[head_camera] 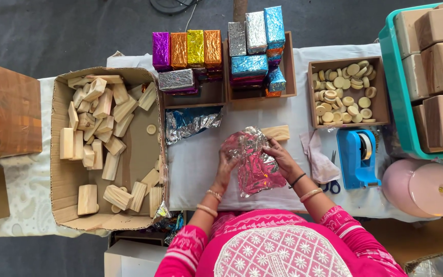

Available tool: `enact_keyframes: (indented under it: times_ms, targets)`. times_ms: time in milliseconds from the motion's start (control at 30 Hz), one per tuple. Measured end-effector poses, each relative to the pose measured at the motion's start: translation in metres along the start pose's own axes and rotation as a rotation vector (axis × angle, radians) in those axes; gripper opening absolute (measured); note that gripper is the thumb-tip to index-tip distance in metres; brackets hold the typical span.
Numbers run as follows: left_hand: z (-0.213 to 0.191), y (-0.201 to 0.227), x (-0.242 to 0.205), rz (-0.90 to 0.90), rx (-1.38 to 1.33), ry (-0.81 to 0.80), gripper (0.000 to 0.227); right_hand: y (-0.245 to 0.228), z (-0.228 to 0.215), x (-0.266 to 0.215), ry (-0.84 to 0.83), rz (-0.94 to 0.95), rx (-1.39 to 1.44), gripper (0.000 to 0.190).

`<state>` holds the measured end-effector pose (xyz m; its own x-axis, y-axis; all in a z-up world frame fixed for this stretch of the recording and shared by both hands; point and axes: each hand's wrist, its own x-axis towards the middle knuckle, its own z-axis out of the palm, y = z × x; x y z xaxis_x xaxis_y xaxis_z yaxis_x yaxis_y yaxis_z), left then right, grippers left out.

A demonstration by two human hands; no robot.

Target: Wrapping small wooden blocks in colorful foil wrappers and securing them.

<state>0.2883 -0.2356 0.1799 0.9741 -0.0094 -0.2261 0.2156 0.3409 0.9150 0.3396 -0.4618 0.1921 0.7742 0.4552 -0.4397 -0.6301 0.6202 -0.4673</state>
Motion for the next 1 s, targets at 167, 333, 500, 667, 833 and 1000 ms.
enact_keyframes:
  times_ms: [167,333,500,667,833,1000]
  targets:
    - [-0.034,-0.111,0.043,-0.155,-0.123,0.164,0.027,0.016,-0.04,0.026,0.128,-0.183,-0.268,0.039]
    - [-0.032,-0.073,0.051,0.104,0.543,0.336,0.014,0.038,-0.085,0.04,0.266,-0.399,-0.86,0.043]
    - [-0.007,-0.024,0.043,0.297,0.872,0.611,0.022,0.031,-0.021,0.031,0.486,-0.523,-1.167,0.025]
    - [0.001,-0.049,0.016,0.616,1.173,0.132,0.022,0.03,-0.014,0.036,0.46,-0.606,-1.354,0.023]
    - [0.014,-0.056,0.014,0.557,1.22,-0.044,0.051,0.016,-0.003,0.031,0.351,-0.602,-1.446,0.021]
    - [-0.005,-0.046,0.028,0.295,1.324,-0.215,0.088,-0.019,-0.042,0.02,0.57,-0.535,-1.53,0.018]
